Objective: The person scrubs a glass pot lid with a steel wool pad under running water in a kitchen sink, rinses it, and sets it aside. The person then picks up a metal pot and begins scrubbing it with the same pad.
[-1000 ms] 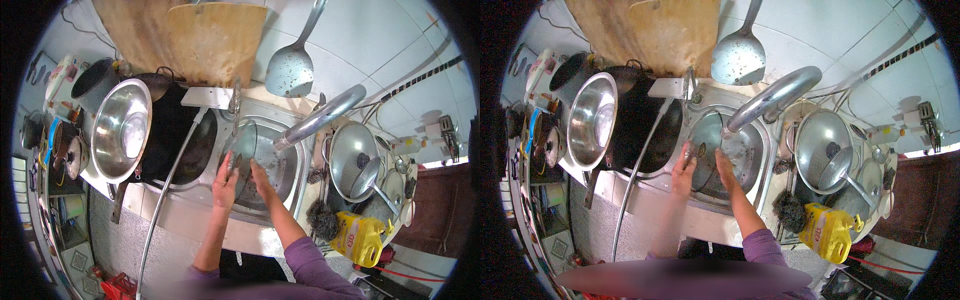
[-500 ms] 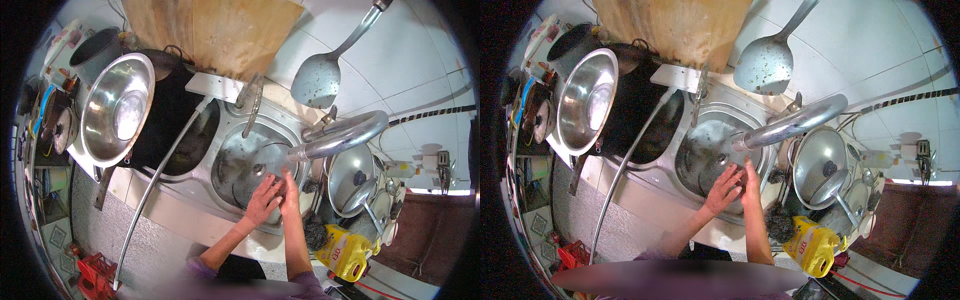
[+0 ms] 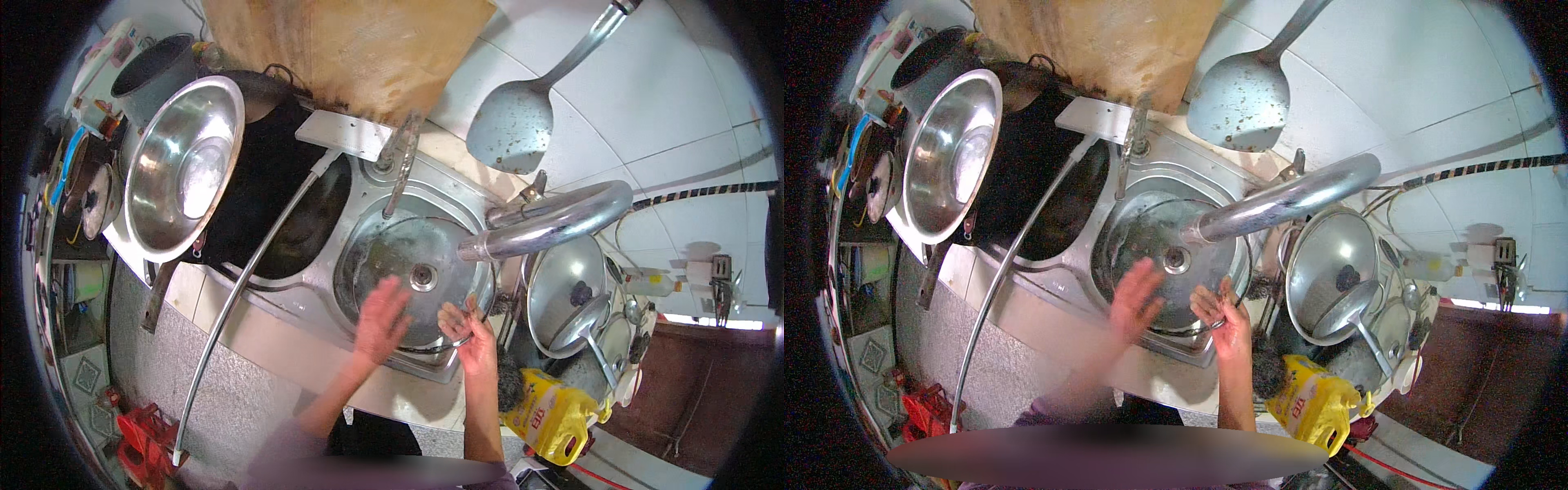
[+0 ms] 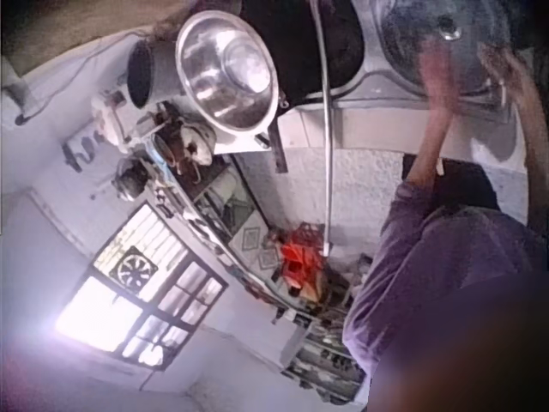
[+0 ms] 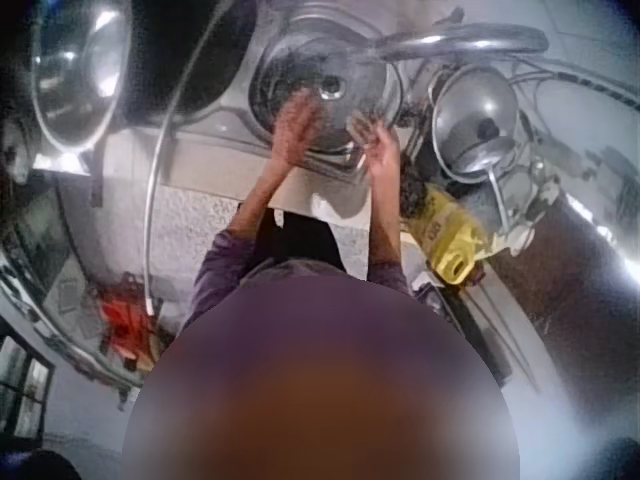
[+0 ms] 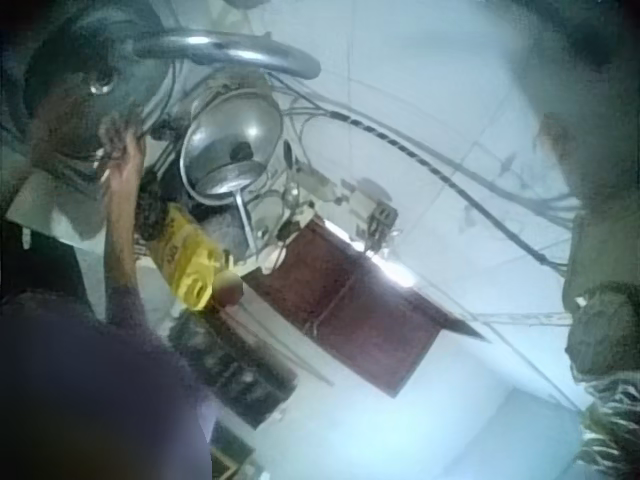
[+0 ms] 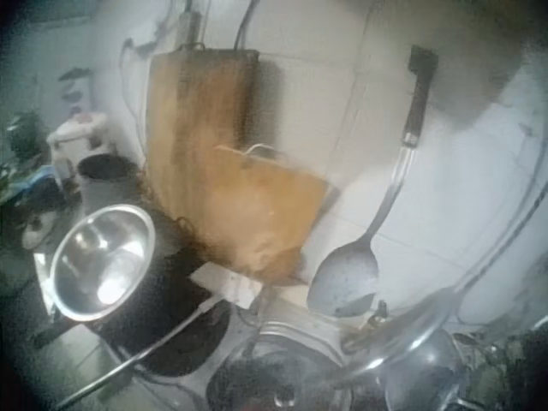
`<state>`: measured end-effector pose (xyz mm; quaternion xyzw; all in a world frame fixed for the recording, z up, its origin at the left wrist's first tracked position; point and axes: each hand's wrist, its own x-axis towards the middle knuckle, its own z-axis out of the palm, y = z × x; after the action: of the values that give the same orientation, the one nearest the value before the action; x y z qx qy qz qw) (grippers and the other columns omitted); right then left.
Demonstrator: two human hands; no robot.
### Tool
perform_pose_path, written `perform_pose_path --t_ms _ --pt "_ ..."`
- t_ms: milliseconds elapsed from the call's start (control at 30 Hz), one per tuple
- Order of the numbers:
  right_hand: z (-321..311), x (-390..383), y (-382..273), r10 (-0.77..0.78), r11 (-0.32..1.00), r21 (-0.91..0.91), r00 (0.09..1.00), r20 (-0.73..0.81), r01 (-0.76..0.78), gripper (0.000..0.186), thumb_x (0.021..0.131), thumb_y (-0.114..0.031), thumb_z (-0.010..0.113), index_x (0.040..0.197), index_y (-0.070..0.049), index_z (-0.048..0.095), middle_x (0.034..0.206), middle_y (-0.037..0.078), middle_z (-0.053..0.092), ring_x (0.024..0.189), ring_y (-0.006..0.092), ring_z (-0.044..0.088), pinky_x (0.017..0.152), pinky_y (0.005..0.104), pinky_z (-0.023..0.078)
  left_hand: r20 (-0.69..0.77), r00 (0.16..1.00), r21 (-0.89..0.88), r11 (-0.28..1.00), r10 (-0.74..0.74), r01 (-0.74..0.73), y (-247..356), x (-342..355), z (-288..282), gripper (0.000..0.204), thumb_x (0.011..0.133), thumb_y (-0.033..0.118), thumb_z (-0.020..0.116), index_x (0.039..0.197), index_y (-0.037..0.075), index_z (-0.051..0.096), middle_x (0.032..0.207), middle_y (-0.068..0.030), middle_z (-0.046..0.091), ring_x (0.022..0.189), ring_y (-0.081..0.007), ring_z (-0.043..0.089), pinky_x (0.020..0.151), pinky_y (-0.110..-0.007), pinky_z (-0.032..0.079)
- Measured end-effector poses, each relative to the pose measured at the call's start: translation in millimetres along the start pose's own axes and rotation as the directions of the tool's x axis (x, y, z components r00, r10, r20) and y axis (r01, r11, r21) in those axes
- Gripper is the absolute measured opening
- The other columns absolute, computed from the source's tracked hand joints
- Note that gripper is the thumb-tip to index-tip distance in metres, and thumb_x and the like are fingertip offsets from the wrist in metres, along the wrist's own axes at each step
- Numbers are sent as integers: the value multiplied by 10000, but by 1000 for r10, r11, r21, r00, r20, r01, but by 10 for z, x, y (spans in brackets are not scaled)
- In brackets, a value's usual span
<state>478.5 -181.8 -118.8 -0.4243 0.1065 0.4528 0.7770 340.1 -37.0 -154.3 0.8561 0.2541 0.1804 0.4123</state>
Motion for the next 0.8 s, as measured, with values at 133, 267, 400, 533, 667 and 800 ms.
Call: perform_pose_path --t_ms 133,267,400,533,667,800 --pt "14 -150 -60 9 1000 -7 1000 20 -8 367 803 -236 592 1135 -106 506 1060 225 543 958 340 547 828 439 447 -165 894 -518 808 -417 281 -553 74 -145 551 768 160 630 1254 37 400 1269 -172 412 1174 -263 410 962 -352 333" --pt "-172 -145 7 76 991 105 997 27 -78 286 806 -239 595 1051 -98 555 893 146 575 785 255 557 707 378 453 336 731 -891 52 -593 452 -159 309 -618 512 811 141 585 1259 36 358 1120 -168 533 927 -262 588 776 -324 488" --pt "-96 -73 87 15 999 44 999 -44 -13 222 802 -200 606 988 -86 567 796 53 560 660 160 528 611 302 447 398 800 -915 -131 -449 381 -53 170 -824 456 845 119 511 1259 36 341 1111 -202 526 943 -298 576 785 -377 500" --pt "-39 73 155 -31 962 -272 969 -243 -37 262 785 -88 618 1033 -48 542 885 59 581 734 141 570 681 299 480 361 769 -932 -202 -527 300 35 -216 -849 436 852 99 482 1259 35 342 1104 -234 518 952 -311 571 802 -389 496" --pt "74 117 408 -270 811 -577 938 -216 101 431 779 -132 639 1148 33 491 994 49 577 831 117 552 740 228 438 372 720 -928 -207 -586 311 -28 -497 -895 443 858 110 468 1272 38 329 1092 -233 524 968 -311 561 829 -395 483" --pt "99 156 430 -292 282 -959 954 -59 27 433 786 -280 615 1100 6 525 936 155 594 842 259 572 758 320 445 329 750 -944 -221 -574 245 -201 -727 -873 453 861 136 472 1277 43 320 1107 -235 517 981 -319 554 842 -402 475"
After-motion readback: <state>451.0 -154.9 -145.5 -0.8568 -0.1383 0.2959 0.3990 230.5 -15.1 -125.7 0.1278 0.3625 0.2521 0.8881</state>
